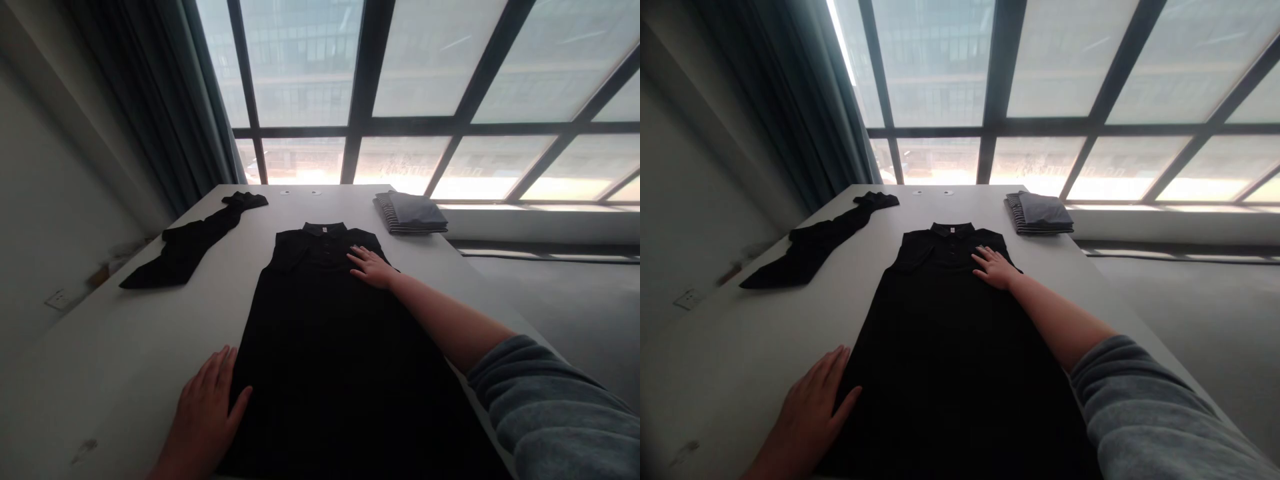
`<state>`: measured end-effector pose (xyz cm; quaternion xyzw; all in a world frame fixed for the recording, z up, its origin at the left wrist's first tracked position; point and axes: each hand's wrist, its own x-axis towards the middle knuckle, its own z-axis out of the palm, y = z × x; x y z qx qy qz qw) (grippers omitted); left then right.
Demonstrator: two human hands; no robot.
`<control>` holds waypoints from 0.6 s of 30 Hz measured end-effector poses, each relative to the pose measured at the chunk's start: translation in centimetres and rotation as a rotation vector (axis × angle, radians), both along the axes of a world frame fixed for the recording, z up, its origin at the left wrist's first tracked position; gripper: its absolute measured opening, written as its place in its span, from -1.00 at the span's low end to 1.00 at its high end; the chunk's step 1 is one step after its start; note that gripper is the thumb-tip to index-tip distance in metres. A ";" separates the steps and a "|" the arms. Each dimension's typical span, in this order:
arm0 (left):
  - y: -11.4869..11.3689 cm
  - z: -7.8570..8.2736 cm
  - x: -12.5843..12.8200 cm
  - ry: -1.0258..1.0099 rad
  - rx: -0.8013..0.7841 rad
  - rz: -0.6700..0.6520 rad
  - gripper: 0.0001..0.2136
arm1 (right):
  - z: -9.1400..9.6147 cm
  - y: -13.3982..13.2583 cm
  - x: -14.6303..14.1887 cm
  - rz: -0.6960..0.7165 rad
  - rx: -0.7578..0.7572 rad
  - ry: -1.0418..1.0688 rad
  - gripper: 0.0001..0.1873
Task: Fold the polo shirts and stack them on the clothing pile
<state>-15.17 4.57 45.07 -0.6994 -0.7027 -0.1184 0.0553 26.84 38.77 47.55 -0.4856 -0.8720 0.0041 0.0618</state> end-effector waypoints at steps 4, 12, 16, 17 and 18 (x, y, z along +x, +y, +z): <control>-3.3 1.0 0.5 -0.126 -0.026 0.096 -0.68 | 2.8 -0.7 -5.5 -0.066 0.108 0.058 -0.45; -3.5 5.3 2.0 -0.317 -0.401 0.160 -0.89 | 6.0 1.2 -25.5 -0.034 -0.052 0.073 -0.53; -4.3 4.9 1.3 -0.345 -0.507 0.196 -0.88 | 5.7 2.8 -30.8 -0.127 -0.185 0.015 -0.42; -4.5 4.8 1.1 -0.354 -0.524 0.199 -0.87 | 5.6 3.2 -31.6 -0.157 -0.222 -0.006 -0.38; -4.7 4.7 1.0 -0.365 -0.524 0.196 -0.87 | 5.4 3.5 -32.1 -0.184 -0.253 -0.024 -0.36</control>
